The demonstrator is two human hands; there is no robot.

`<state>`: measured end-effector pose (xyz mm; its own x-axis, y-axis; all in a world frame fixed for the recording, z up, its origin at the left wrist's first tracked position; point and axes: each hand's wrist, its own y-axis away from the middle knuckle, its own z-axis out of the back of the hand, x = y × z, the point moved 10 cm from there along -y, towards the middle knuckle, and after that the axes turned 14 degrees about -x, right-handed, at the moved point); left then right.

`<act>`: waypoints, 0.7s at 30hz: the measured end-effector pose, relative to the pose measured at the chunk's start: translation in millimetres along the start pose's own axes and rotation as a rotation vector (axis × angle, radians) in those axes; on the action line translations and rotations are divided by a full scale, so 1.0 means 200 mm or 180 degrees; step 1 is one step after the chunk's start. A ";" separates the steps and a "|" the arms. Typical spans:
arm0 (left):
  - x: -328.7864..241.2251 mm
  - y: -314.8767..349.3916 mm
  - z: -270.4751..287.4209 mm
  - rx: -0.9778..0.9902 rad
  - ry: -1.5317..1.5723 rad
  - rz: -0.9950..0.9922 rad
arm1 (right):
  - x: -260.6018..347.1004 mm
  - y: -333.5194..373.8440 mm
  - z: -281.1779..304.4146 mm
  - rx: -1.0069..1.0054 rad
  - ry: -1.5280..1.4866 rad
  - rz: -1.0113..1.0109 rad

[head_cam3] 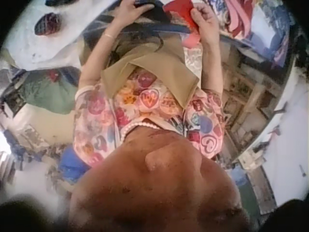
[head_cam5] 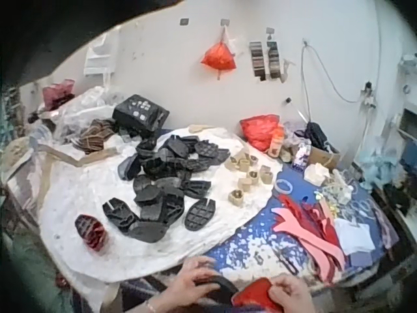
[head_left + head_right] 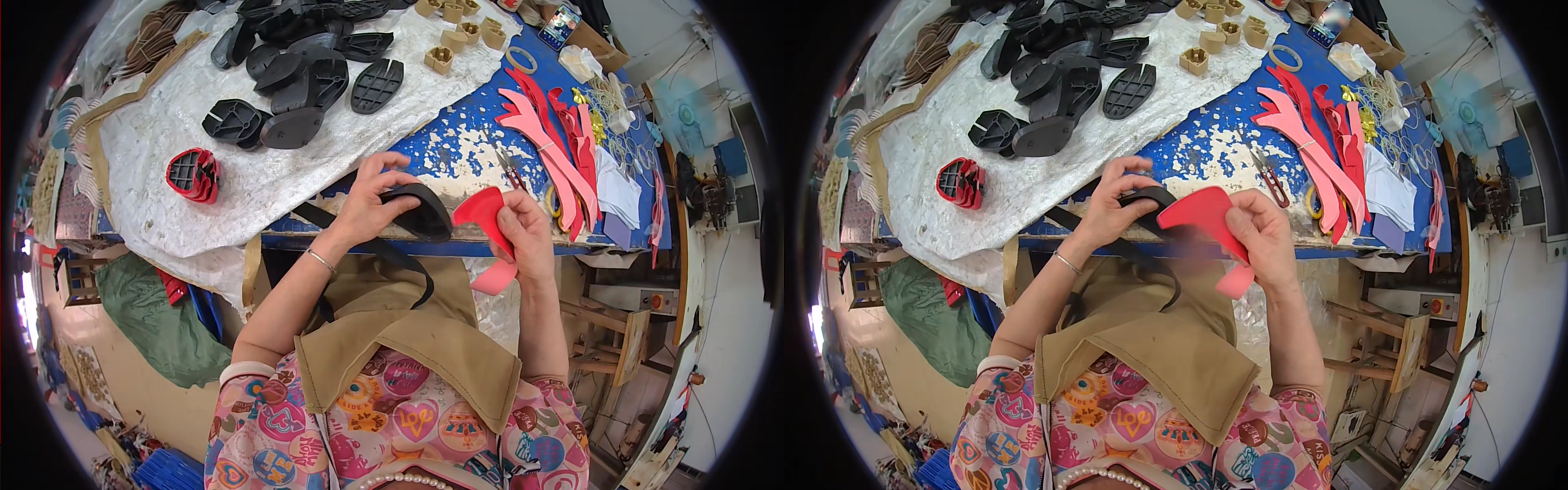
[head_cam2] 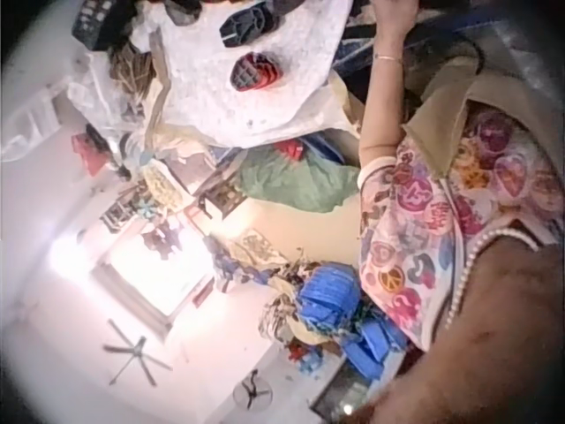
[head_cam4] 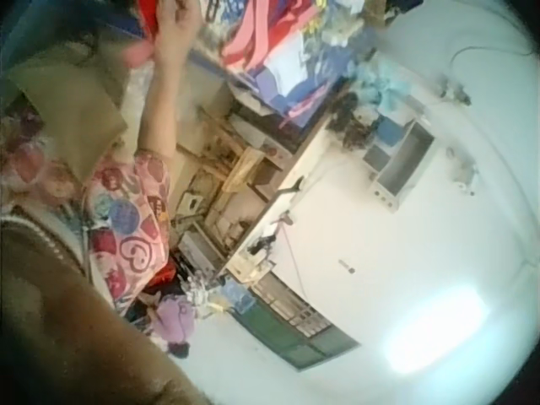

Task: Assembling and sorting various shoe sole components at a workshop table.

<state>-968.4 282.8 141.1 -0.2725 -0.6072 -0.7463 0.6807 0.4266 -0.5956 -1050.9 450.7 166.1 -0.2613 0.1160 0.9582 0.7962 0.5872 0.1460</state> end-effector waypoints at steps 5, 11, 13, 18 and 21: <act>0.16 0.04 -0.12 0.0357 0.1186 0.1443 | -0.13 -0.08 0.02 -0.0429 -0.0031 -0.0360; 0.13 0.04 -0.15 0.0527 0.1298 0.1444 | -0.16 -0.17 -0.04 -0.0509 0.0164 -0.0455; 0.15 0.05 -0.15 0.0545 0.1190 0.1591 | -0.18 -0.20 -0.09 -0.0404 0.0179 -0.0519; 0.12 0.03 -0.12 0.0340 0.1005 0.1599 | -0.20 -0.23 -0.13 -0.0368 0.0426 -0.0596; 0.15 0.05 -0.11 0.0139 0.1075 0.1495 | -0.24 -0.24 -0.15 -0.0307 0.0543 -0.0685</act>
<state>-985.4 283.7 106.2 -0.1313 -0.1089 -0.9853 0.8065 0.5662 -0.1701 -1059.5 392.8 120.9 -0.3409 -0.1443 0.9290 0.7827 0.5037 0.3655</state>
